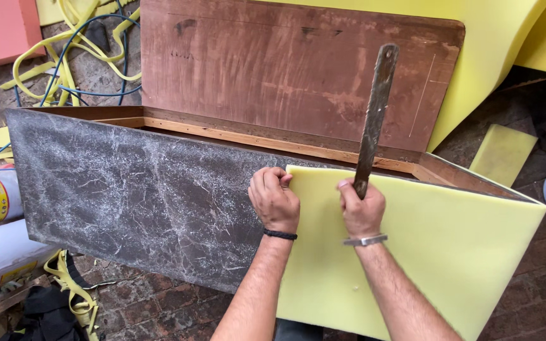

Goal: The person applies adhesive to a dark marble-patterned board using a spray gun, then places a yellow foam sheet onto the board. They use a metal file to trim the foam edges and smooth the surface, preparing the foam for upholstery.

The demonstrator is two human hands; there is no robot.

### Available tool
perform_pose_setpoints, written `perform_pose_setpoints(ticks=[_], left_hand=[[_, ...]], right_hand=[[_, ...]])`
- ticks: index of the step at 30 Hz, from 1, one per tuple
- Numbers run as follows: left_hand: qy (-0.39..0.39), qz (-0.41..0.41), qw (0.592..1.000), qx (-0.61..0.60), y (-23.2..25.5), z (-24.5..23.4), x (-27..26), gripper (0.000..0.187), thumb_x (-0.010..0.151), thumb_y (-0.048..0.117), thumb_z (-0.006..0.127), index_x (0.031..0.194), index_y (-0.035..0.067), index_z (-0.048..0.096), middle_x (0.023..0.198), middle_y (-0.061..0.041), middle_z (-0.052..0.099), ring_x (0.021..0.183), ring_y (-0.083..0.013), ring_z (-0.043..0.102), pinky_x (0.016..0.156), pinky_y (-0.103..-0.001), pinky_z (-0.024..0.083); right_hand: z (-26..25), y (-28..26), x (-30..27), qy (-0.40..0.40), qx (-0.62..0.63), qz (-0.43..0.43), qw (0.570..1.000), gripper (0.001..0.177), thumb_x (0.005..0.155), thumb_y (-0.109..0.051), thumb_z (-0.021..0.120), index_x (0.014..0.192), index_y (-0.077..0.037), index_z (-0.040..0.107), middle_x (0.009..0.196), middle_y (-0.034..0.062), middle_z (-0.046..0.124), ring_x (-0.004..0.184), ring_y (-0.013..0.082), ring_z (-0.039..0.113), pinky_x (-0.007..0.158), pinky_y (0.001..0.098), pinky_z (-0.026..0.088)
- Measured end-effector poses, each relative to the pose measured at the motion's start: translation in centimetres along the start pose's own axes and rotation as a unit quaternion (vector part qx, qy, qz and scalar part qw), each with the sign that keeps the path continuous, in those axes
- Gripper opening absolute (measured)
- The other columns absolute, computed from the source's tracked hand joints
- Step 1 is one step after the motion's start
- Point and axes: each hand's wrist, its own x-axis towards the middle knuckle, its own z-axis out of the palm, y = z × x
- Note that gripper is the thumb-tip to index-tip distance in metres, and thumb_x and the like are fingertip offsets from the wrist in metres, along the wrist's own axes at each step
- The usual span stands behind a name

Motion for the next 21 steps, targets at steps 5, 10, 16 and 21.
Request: perform_pose_setpoints(ticks=[5,10,16,21], left_hand=[[-0.053,-0.054,0.997,0.034,-1.9,1.7,0.5,0.008,0.094,0.014,0.066,0.092,0.010,0.059,0.100,-0.007,0.059,0.101,-0.0298,0.058,0.087,-0.045,0.043],[-0.070,-0.073,0.993,0.056,-2.2,2.0,0.6,0.011,0.096,0.020,0.066,0.095,0.010,0.059,0.102,-0.006,0.058,0.102,-0.0292,0.056,0.088,-0.045,0.042],[-0.105,-0.097,0.988,0.056,-2.6,1.4,1.1,0.015,0.093,0.025,0.070,0.090,0.012,0.064,0.097,-0.005,0.060,0.096,-0.0281,0.057,0.085,-0.043,0.045],[-0.105,-0.075,0.990,0.049,-2.6,0.8,1.6,0.015,0.091,0.024,0.073,0.088,0.013,0.065,0.096,-0.005,0.060,0.094,-0.0272,0.058,0.085,-0.043,0.046]], right_hand=[[1.7,0.4,-0.3,-0.100,0.177,0.108,0.973,0.029,0.102,-0.024,0.059,0.104,0.003,0.071,0.080,0.0105,0.074,0.062,0.0147,0.069,0.054,0.0272,0.056],[2.8,-1.5,0.6,-0.060,0.229,0.171,0.956,0.033,0.106,-0.025,0.052,0.111,0.004,0.067,0.092,0.0186,0.076,0.077,0.0242,0.077,0.061,0.0326,0.062],[2.8,-2.8,0.3,-0.047,0.200,0.178,0.962,0.032,0.106,-0.024,0.051,0.113,0.002,0.066,0.095,0.0171,0.076,0.081,0.0231,0.077,0.063,0.0320,0.063],[2.9,-2.9,0.3,-0.106,0.168,0.164,0.966,0.030,0.106,-0.021,0.051,0.113,0.002,0.069,0.096,0.0167,0.077,0.081,0.0212,0.077,0.067,0.0304,0.064]])
